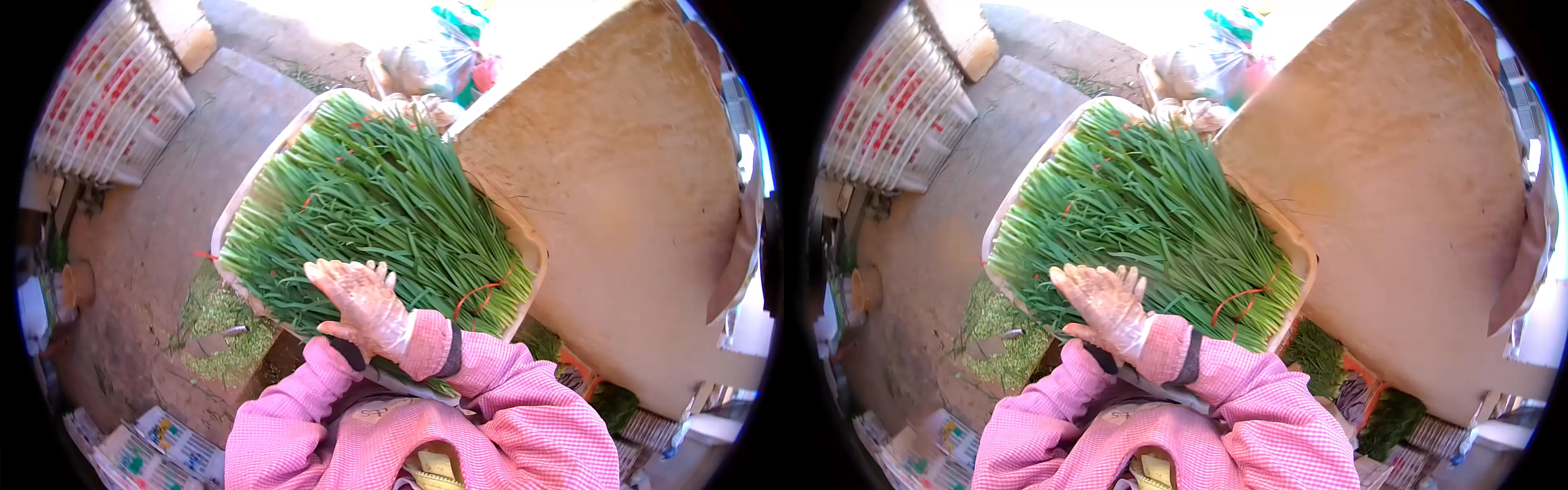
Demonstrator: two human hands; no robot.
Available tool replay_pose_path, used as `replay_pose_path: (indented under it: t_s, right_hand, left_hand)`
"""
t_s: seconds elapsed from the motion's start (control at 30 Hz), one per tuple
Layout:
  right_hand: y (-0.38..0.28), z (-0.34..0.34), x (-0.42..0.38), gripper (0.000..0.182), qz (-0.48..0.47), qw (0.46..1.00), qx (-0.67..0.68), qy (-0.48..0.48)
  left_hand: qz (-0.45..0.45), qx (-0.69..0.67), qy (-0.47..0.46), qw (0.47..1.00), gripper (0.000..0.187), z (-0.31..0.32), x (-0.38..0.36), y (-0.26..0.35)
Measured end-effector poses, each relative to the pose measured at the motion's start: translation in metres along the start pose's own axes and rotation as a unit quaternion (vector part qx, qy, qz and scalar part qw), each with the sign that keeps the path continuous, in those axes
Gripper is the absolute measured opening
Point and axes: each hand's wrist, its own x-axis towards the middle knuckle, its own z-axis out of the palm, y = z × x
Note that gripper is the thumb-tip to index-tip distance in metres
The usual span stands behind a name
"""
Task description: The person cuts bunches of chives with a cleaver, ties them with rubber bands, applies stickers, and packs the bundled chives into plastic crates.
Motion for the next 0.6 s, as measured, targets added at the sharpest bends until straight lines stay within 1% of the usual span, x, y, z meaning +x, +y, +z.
replay_pose_path:
  t_s: [0.03, 0.1, 0.17, 0.23, 0.27, 0.3, 0.33, 0.37, 0.4, 0.43, 0.47, 0.5, 0.53, 0.57, 0.6]
  right_hand:
    - [0.017, -0.018, -0.021, 0.076, 0.027, 0.997, 0.064, 0.042]
    - [0.050, -0.047, -0.072, 0.085, 0.111, 0.983, 0.007, 0.144]
    - [0.095, -0.063, -0.127, 0.080, 0.236, 0.951, -0.066, 0.189]
    - [0.135, -0.084, -0.167, 0.071, 0.358, 0.906, -0.120, 0.189]
    - [0.151, -0.090, -0.175, 0.071, 0.373, 0.897, -0.118, 0.206]
    - [0.168, -0.097, -0.181, 0.066, 0.409, 0.881, -0.175, 0.162]
    - [0.184, -0.104, -0.186, 0.063, 0.440, 0.861, -0.230, 0.115]
    - [0.197, -0.107, -0.185, 0.063, 0.451, 0.853, -0.229, 0.130]
    - [0.208, -0.106, -0.176, 0.058, 0.478, 0.851, -0.196, 0.089]
    - [0.216, -0.103, -0.169, 0.058, 0.508, 0.845, -0.159, 0.049]
    - [0.222, -0.098, -0.161, 0.057, 0.555, 0.825, -0.102, 0.020]
    - [0.224, -0.093, -0.157, 0.059, 0.607, 0.793, -0.039, -0.007]
    - [0.228, -0.079, -0.162, 0.061, 0.595, 0.801, -0.020, 0.058]
    - [0.209, -0.090, -0.163, 0.061, 0.591, 0.806, -0.015, 0.039]
    - [0.217, -0.061, -0.169, 0.055, 0.544, 0.820, -0.120, 0.133]
  left_hand:
    - [-0.012, -0.033, 0.019, 0.999, 0.056, -0.001, -0.006, 0.003]
    - [-0.048, -0.094, 0.045, 0.993, 0.054, -0.005, -0.009, 0.008]
    - [-0.001, -0.111, 0.030, 0.993, 0.051, -0.021, 0.018, 0.016]
    - [0.087, -0.118, 0.053, 0.988, 0.047, -0.027, 0.061, 0.023]
    - [0.135, -0.138, 0.059, 0.980, 0.041, -0.026, 0.091, 0.031]
    - [0.191, -0.136, 0.046, 0.971, 0.039, -0.021, 0.122, 0.040]
    - [0.237, -0.123, 0.013, 0.964, 0.037, -0.008, 0.152, 0.050]
    - [0.284, -0.108, -0.018, 0.953, 0.036, 0.011, 0.179, 0.058]
    - [0.292, -0.046, -0.053, 0.954, 0.037, 0.036, 0.204, 0.061]
    - [0.302, 0.016, -0.086, 0.949, 0.037, 0.064, 0.222, 0.065]
    - [0.293, 0.041, -0.114, 0.948, 0.041, 0.084, 0.233, 0.062]
    - [0.246, 0.064, -0.172, 0.952, 0.039, 0.097, 0.236, 0.056]
    - [0.199, 0.019, -0.155, 0.968, 0.035, 0.105, 0.228, 0.048]
    - [0.224, 0.008, -0.100, 0.969, 0.032, 0.111, 0.211, 0.040]
    - [0.208, 0.018, -0.084, 0.974, 0.030, 0.112, 0.197, 0.037]
